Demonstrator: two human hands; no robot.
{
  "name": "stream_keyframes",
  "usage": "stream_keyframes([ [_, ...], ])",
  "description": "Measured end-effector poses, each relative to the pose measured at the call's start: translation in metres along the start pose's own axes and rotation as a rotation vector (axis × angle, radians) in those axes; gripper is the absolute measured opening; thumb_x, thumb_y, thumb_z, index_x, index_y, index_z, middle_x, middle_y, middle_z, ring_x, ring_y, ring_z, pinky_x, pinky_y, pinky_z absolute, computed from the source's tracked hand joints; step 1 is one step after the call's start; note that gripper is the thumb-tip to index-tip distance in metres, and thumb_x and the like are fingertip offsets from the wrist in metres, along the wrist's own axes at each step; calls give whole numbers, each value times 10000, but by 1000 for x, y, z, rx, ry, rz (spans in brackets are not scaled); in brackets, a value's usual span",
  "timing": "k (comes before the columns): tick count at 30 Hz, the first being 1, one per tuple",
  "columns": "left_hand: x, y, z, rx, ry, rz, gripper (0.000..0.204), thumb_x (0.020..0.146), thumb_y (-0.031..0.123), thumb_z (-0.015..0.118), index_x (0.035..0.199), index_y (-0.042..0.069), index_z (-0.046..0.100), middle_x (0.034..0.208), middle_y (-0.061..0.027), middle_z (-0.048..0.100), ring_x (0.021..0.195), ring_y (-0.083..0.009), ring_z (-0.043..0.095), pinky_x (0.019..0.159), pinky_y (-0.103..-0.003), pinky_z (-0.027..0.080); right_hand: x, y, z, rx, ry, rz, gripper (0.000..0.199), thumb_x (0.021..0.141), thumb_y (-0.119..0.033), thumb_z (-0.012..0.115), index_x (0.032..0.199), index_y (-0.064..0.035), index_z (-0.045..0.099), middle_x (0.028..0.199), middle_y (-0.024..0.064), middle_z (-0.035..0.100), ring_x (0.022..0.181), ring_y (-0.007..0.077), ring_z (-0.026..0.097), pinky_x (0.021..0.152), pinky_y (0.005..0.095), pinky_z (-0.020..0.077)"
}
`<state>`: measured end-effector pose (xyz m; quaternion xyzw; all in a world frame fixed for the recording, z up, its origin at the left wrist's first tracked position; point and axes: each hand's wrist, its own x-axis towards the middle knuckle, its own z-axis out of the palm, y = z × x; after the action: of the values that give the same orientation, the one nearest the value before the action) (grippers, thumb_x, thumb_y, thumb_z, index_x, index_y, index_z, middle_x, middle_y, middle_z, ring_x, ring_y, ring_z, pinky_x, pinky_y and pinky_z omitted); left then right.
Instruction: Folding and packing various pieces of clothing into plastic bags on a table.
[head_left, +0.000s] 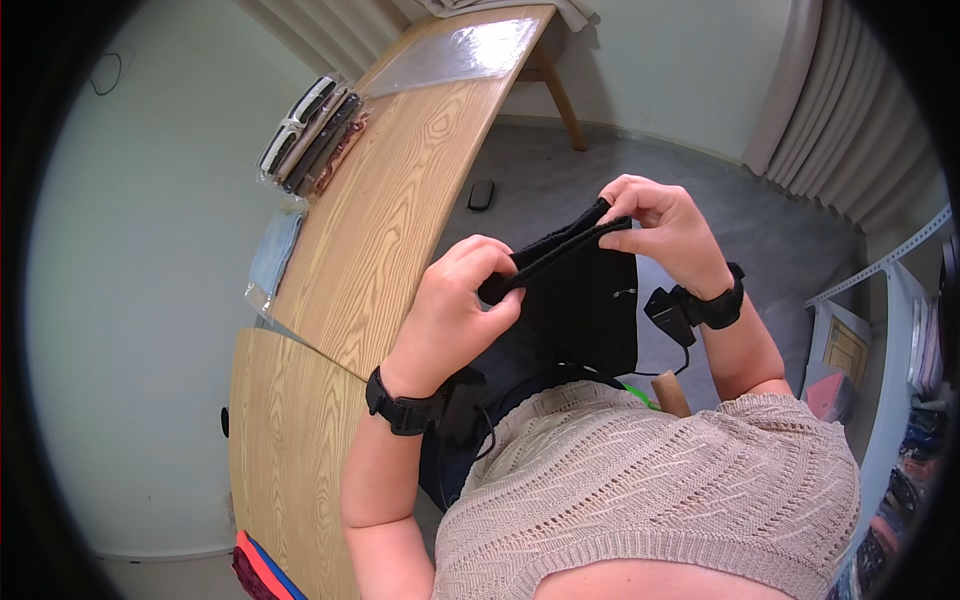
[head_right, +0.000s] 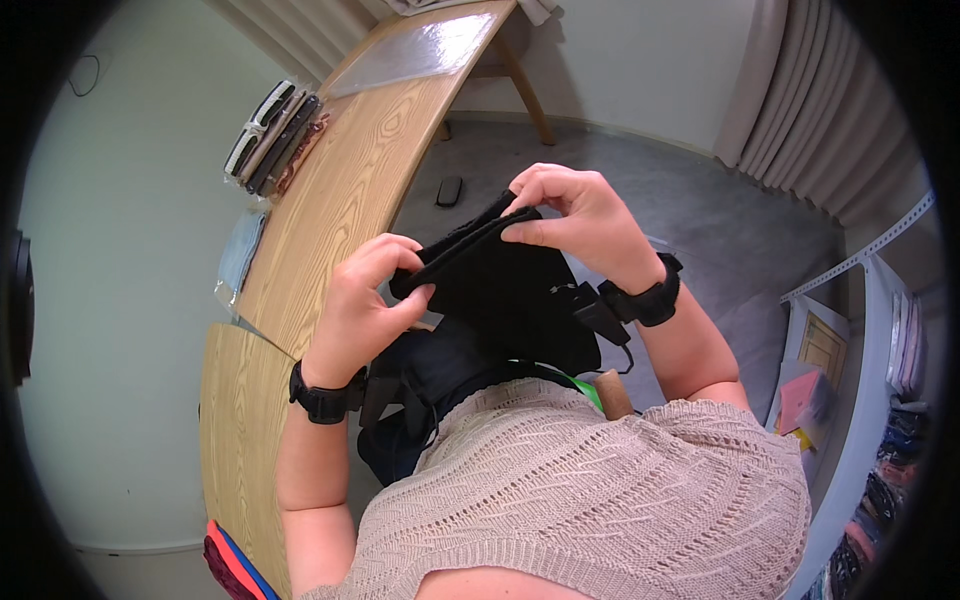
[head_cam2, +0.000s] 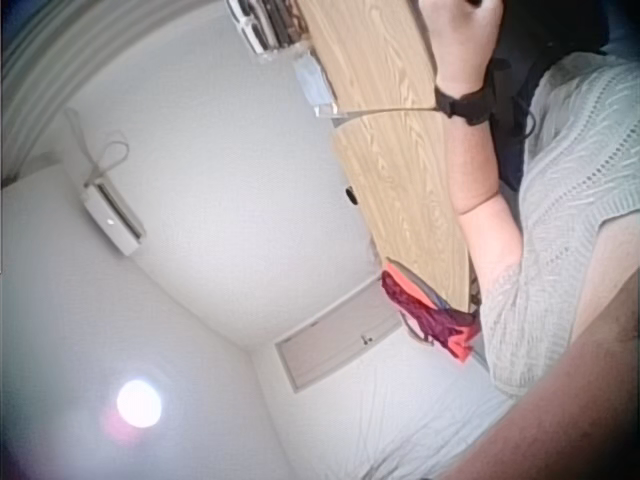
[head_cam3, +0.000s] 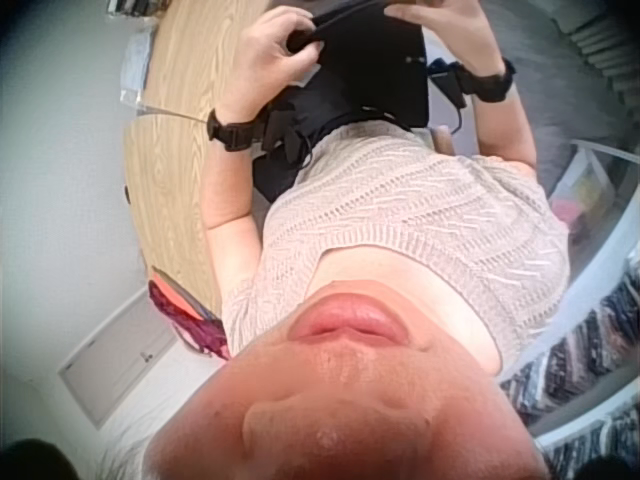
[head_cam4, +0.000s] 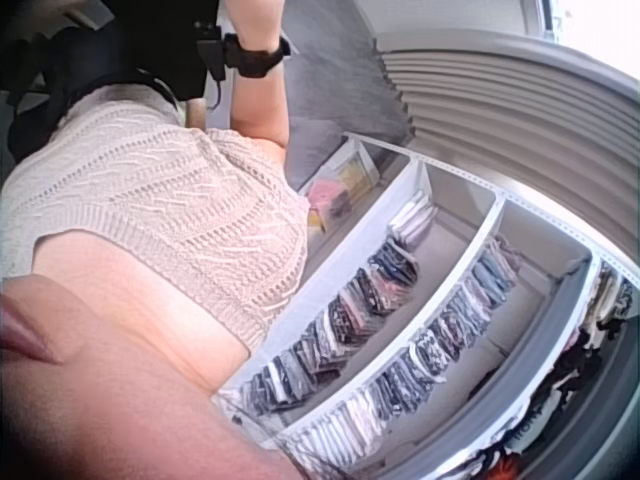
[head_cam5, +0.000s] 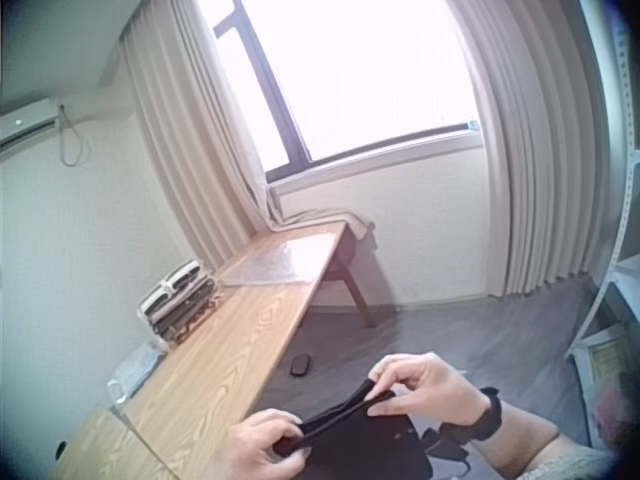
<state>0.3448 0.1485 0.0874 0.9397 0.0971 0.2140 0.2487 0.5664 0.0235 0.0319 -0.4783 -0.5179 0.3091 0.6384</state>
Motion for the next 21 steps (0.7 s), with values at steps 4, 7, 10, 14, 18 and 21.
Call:
stream_keyframes([
  [4,-1,4,6,-143,9,-218,413,693,-7,653,1089,18,540,1003,-119,600,886,-224,597,810,-305,467,0,0,13,82,27,11,193,710,48,740,809,8,580,945,26,546,811,62,513,723,196,440],
  [7,5,10,3,-109,-64,-196,523,721,3,614,1222,47,469,1069,-118,585,918,-215,592,841,-303,460,0,2,23,92,39,-53,244,715,37,742,797,-6,517,901,21,537,772,59,500,696,200,437],
  [10,11,11,8,-46,-70,-80,450,771,72,641,1198,30,505,1041,-131,601,902,-214,593,820,-313,466,2,4,32,17,52,-95,243,719,6,747,794,-12,517,840,11,537,714,62,463,639,211,415],
  [14,22,3,20,-110,-86,-235,284,821,183,673,1006,-14,586,919,-206,615,848,-351,602,737,-382,479,6,9,33,-82,93,-163,256,705,-10,752,795,-25,513,813,-12,527,690,60,432,606,214,391],
  [18,57,8,0,-36,-149,-48,263,872,164,644,1058,-13,585,848,-115,624,771,-159,564,736,-294,472,20,12,21,98,84,-175,382,709,6,758,972,-52,485,841,-29,502,733,47,460,641,210,411],
  [21,96,17,-31,58,-229,2,293,877,203,648,1068,-12,586,877,-114,631,783,-157,572,750,-295,477,26,3,20,360,-6,-94,535,710,-9,766,1181,-29,512,1011,12,602,923,93,558,828,231,449],
])
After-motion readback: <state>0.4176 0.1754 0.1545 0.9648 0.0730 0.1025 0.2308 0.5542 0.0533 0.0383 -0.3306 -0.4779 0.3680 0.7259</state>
